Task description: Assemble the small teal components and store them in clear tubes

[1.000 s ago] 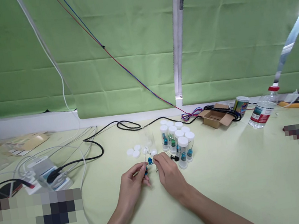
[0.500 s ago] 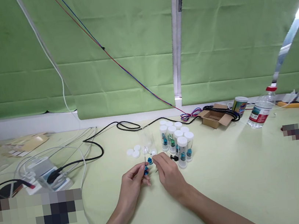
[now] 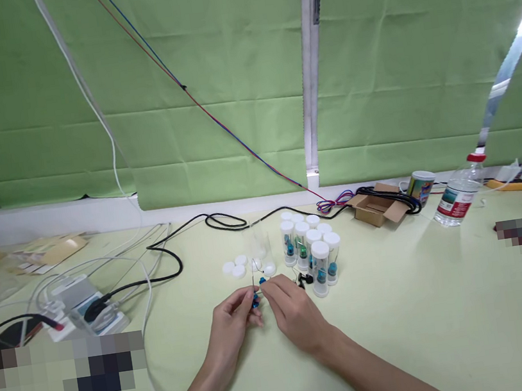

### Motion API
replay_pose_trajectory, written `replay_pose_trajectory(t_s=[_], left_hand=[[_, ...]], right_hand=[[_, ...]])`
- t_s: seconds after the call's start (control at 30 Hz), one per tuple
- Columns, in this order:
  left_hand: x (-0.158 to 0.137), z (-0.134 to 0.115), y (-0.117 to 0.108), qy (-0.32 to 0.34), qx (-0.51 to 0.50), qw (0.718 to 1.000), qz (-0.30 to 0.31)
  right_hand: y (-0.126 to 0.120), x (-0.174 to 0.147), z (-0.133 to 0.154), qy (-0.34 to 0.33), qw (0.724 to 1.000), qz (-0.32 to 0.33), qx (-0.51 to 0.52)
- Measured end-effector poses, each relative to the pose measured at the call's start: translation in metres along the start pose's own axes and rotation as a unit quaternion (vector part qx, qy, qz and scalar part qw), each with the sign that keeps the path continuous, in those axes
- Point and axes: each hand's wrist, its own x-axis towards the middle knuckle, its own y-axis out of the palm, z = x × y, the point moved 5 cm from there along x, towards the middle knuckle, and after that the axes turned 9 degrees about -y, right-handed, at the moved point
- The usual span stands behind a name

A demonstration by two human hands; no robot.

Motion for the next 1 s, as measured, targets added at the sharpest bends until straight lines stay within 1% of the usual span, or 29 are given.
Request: replay_pose_trajectory(t_s=[0.47,1.0], left_hand=[[0.0005,0.0002,-0.0011,0.007,0.006,1.0,0.002],[0.001,-0.0003,-0.0004,0.017,-0.012,1.0,0.001]], right_hand=[[0.0003,-0.0005,0.0023,-0.025,1.0,0.016,0.003],[-0.0019,0.0015,0.001,0.01,0.999,-0.022,0.032]])
